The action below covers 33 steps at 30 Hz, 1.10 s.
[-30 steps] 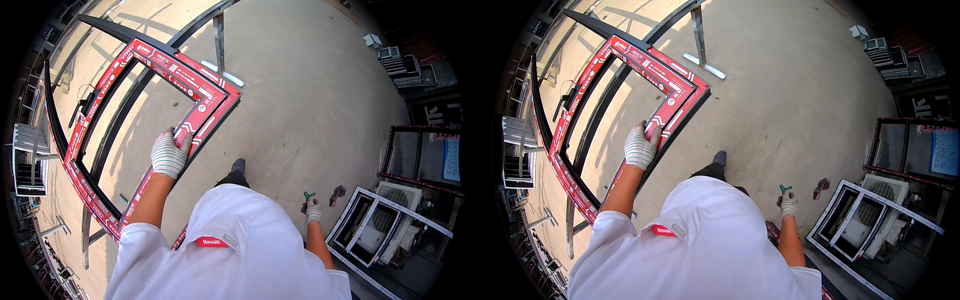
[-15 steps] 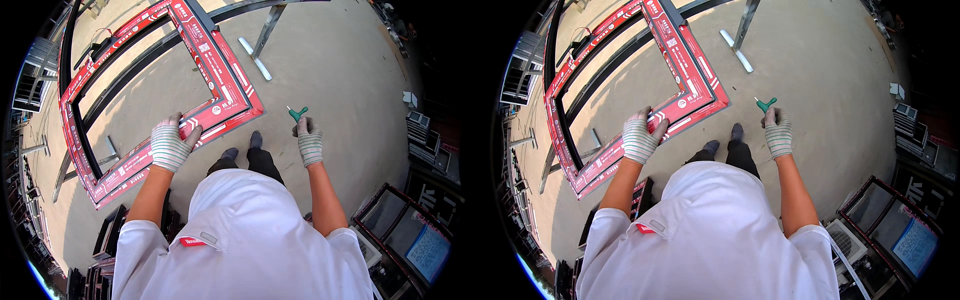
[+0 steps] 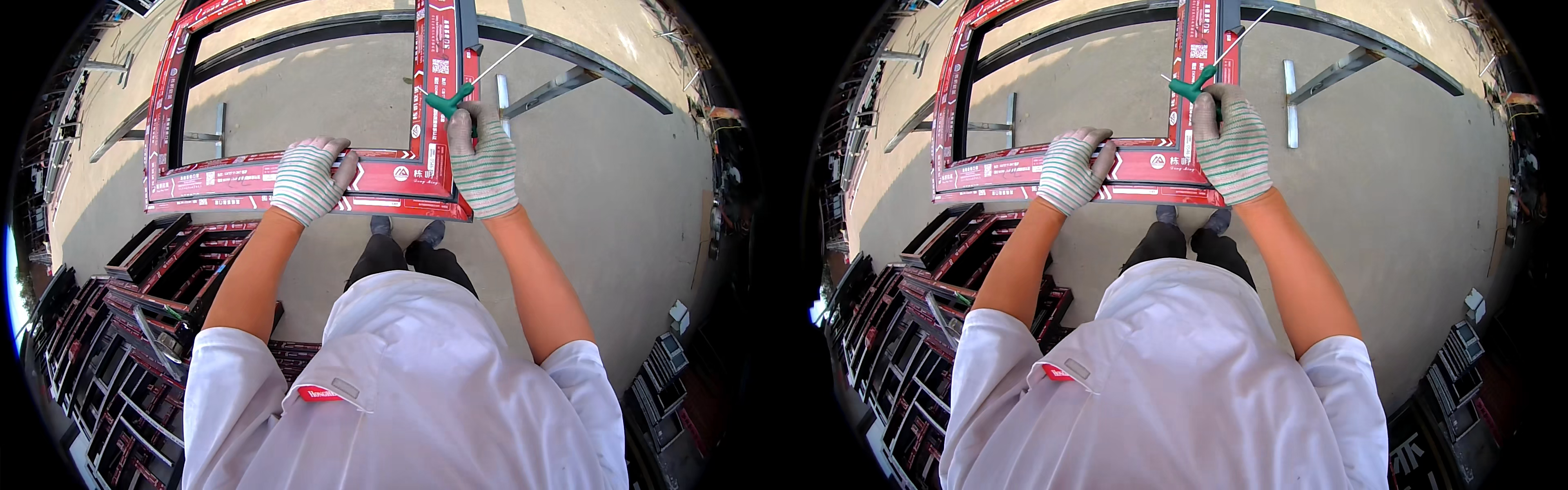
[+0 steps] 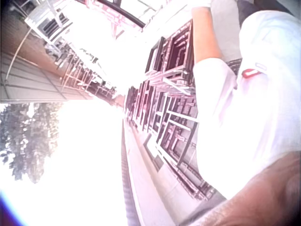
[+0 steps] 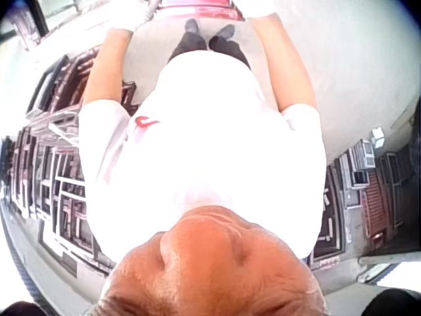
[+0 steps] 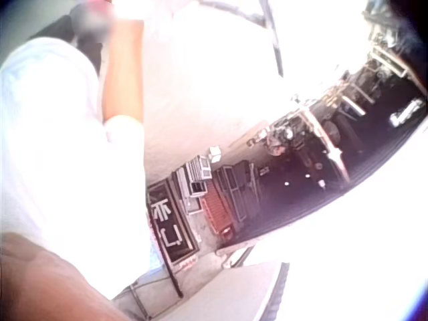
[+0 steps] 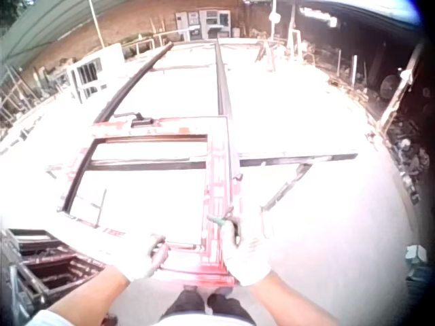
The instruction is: The person assembles a window frame by hand, using a screwdriver to tighten screws and a power drill to secure components. The person moves the frame between workstations and stacks completed frames.
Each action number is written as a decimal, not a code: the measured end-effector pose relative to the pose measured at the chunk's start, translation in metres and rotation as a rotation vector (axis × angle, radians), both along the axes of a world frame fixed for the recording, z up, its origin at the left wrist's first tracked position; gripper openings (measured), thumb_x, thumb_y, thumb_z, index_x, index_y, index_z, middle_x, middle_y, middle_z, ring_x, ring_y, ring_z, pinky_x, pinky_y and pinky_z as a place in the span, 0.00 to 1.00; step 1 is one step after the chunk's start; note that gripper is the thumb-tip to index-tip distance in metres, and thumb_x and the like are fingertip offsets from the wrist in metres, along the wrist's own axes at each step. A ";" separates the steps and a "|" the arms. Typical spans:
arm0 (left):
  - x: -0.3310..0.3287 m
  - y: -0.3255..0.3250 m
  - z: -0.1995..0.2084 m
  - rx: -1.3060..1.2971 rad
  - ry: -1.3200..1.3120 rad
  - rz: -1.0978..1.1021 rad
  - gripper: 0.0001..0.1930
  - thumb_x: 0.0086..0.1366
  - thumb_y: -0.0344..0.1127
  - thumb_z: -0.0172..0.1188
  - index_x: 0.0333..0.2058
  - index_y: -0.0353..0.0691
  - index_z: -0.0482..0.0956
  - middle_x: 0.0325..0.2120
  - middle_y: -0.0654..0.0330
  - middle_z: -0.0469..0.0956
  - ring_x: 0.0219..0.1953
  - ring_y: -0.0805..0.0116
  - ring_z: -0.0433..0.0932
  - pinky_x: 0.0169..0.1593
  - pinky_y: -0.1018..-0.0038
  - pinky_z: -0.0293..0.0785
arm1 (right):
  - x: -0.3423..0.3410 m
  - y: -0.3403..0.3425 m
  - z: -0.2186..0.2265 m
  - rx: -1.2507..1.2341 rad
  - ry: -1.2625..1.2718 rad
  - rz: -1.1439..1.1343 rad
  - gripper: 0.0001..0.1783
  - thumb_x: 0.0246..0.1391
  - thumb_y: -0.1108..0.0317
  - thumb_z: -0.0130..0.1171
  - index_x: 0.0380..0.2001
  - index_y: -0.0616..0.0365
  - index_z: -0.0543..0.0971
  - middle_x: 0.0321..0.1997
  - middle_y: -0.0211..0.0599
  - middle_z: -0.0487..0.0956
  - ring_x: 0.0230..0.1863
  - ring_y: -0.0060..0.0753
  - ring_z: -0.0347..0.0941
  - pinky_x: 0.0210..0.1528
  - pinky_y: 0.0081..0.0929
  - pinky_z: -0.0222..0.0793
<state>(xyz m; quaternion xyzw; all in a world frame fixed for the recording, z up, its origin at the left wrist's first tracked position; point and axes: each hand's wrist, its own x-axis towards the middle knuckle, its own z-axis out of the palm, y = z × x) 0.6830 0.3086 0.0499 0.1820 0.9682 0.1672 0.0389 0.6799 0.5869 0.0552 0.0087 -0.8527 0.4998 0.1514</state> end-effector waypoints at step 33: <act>-0.027 -0.317 -0.007 -0.096 0.139 0.482 0.13 0.71 0.40 0.58 0.37 0.40 0.89 0.35 0.53 0.87 0.45 0.52 0.83 0.68 0.55 0.68 | -0.072 -0.010 -0.057 0.402 0.055 0.310 0.13 0.70 0.77 0.52 0.55 0.64 0.77 0.60 0.52 0.80 0.65 0.53 0.74 0.69 0.46 0.68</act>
